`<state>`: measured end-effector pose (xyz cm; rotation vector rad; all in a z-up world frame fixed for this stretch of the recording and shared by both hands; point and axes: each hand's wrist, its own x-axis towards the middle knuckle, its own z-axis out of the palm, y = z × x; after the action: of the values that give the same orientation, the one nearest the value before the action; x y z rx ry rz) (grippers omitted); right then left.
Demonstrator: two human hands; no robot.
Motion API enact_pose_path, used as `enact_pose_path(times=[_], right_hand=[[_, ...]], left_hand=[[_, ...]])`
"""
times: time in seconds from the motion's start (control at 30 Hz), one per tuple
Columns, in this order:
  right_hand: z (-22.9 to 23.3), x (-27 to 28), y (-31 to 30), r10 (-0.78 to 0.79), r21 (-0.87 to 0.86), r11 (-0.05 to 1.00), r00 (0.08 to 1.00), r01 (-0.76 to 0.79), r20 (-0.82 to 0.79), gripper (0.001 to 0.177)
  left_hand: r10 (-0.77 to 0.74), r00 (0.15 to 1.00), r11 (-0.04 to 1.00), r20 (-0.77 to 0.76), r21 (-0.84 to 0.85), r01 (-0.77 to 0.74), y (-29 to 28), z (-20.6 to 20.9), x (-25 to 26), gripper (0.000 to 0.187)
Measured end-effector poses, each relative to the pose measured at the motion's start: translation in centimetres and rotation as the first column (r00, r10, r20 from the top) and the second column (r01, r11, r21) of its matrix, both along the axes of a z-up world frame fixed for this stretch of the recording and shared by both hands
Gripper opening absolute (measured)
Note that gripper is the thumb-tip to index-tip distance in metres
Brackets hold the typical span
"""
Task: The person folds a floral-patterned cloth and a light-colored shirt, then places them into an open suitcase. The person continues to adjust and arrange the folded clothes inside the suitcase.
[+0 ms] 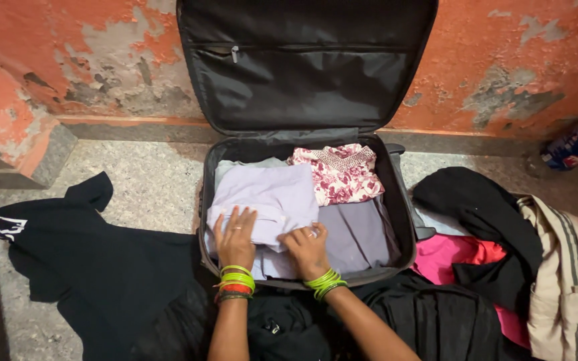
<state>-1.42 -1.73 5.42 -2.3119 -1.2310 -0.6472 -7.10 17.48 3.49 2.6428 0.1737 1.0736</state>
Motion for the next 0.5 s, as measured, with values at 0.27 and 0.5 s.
enact_pose_path(times=[0.27,0.5], right_hand=[[-1.4,0.3,-0.3,-0.293,-0.125,0.954,0.94,0.273,-0.174,0.022],[-0.6,0.1,0.2,-0.066,0.055,0.997,0.994,0.061,0.088,0.012]], left_hand=[[0.235,0.97,0.972,-0.064,0.021,-0.234,-0.3,0.4,0.4,0.053],[0.161,0.982,0.985,-0.095,0.085,-0.153,-0.8,1.2,0.0,0.033]])
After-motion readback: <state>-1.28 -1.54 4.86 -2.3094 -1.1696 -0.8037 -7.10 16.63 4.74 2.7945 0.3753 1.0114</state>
